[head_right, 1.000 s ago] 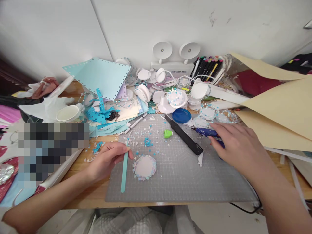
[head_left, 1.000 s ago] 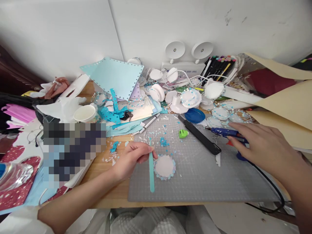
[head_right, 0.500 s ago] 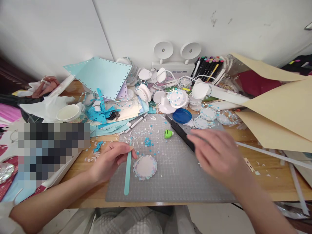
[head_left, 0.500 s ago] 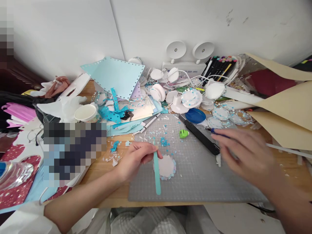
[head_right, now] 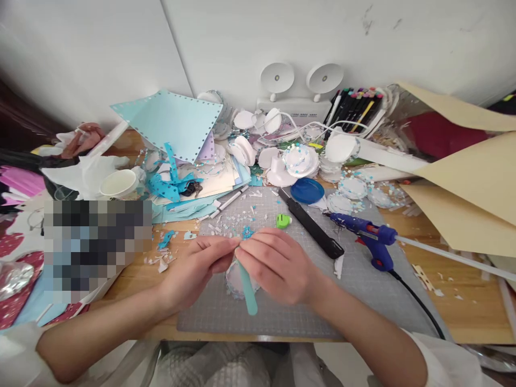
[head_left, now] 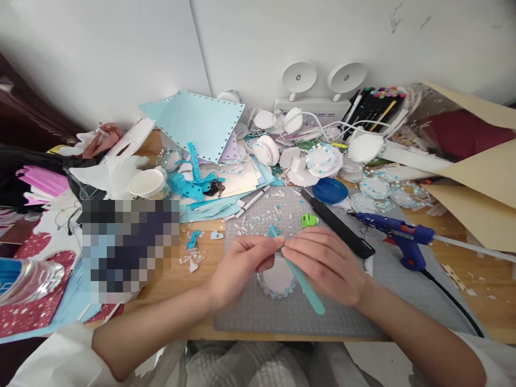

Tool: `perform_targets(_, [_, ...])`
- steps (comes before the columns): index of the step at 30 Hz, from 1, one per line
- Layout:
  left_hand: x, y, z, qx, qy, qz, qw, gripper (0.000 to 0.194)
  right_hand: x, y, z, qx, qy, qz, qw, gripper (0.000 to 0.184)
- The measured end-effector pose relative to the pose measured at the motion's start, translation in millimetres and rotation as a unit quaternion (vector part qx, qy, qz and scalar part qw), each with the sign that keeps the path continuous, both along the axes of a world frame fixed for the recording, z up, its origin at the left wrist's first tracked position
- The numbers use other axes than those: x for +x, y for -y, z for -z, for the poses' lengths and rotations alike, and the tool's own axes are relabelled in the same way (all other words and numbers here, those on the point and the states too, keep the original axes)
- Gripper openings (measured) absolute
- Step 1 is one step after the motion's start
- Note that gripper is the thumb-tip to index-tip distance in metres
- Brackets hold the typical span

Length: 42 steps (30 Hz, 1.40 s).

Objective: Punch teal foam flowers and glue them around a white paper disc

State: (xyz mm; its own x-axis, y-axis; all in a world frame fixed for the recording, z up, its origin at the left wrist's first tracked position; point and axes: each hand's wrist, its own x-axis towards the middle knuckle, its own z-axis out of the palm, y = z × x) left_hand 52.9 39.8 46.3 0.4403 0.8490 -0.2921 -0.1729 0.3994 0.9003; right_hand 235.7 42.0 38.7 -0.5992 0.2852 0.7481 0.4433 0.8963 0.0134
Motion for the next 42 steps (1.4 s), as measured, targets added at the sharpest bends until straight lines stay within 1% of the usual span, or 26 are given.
perform_targets(2, [0.6, -1.7, 0.2, 0.028, -0.022, 0.022, 0.999, 0.049, 2.3, -2.9, 4.5, -0.006, -0.018, -0.002, 1.0, 0.022])
perform_targets(4, [0.8, -3.2, 1.6, 0.055, -0.055, 0.024, 0.997, 0.048, 4.3, -5.2, 9.9, -0.031, -0.033, -0.009, 0.999, 0.026])
perform_targets(5, [0.6, -3.8, 2.8, 0.075, -0.08, 0.02, 0.994, 0.046, 5.0, -6.2, 12.6, -0.051, -0.052, -0.01, 0.997, 0.029])
perform_targets(7, [-0.5, -4.9, 7.0, 0.147, -0.14, 0.024, 0.979, 0.039, 5.6, -7.9, 17.3, -0.101, -0.127, -0.003, 0.987, 0.034])
perform_targets(9, [-2.2, -6.3, 13.7, 0.25, -0.197, 0.043, 0.947, 0.026, 5.0, -9.0, 20.6, -0.164, -0.212, 0.013, 0.963, 0.034])
perform_targets(10, [-3.1, -7.3, 17.8, 0.298, -0.222, 0.058, 0.927, 0.022, 4.5, -9.3, 21.5, -0.197, -0.249, 0.023, 0.948, 0.032])
perform_targets(11, [-4.1, -8.4, 22.2, 0.338, -0.242, 0.071, 0.907, 0.022, 4.1, -9.5, 22.1, -0.23, -0.28, 0.035, 0.931, 0.028])
perform_targets(13, [-6.3, -11.4, 30.0, 0.381, -0.266, 0.107, 0.879, 0.017, 3.6, -9.5, 22.6, -0.292, -0.326, 0.056, 0.898, 0.02])
perform_targets(14, [-7.6, -13.1, 32.7, 0.391, -0.265, 0.127, 0.872, 0.014, 3.9, -9.5, 22.7, -0.318, -0.345, 0.063, 0.881, 0.017])
perform_targets(15, [-9.1, -14.8, 34.4, 0.393, -0.257, 0.146, 0.871, 0.015, 4.3, -9.5, 22.8, -0.342, -0.361, 0.065, 0.865, 0.014])
perform_targets(17, [-12.9, -18.0, 34.5, 0.385, -0.232, 0.167, 0.877, 0.017, 5.4, -9.4, 23.4, -0.382, -0.387, 0.056, 0.838, 0.012])
perform_targets(20, [-19.7, -21.0, 31.0, 0.366, -0.227, 0.162, 0.888, 0.016, 5.4, -8.9, 24.8, -0.432, -0.407, 0.035, 0.804, 0.012])
perform_targets(23, [-25.8, -21.6, 30.6, 0.357, -0.241, 0.148, 0.89, 0.013, 2.1, -7.4, 24.2, -0.476, -0.395, 0.029, 0.785, 0.01])
perform_targets(29, [-30.6, -21.5, 35.6, 0.361, -0.208, 0.166, 0.894, 0.015, -1.9, -4.3, 19.1, -0.511, -0.349, 0.016, 0.786, 0.009])
perform_targets(32, [-31.5, -23.0, 35.3, 0.35, -0.188, 0.165, 0.903, 0.016, 0.3, -3.1, 20.3, -0.533, -0.332, 0.002, 0.778, 0.01])
perform_targets(36, [-32.5, -24.4, 35.1, 0.329, -0.177, 0.156, 0.914, 0.017, 2.0, -1.6, 23.6, -0.558, -0.294, -0.008, 0.776, 0.014])
perform_targets(42, [-31.5, -24.9, 35.9, 0.321, -0.176, 0.152, 0.918, 0.017, 0.7, 0.0, 23.8, -0.563, -0.283, -0.008, 0.777, 0.013])
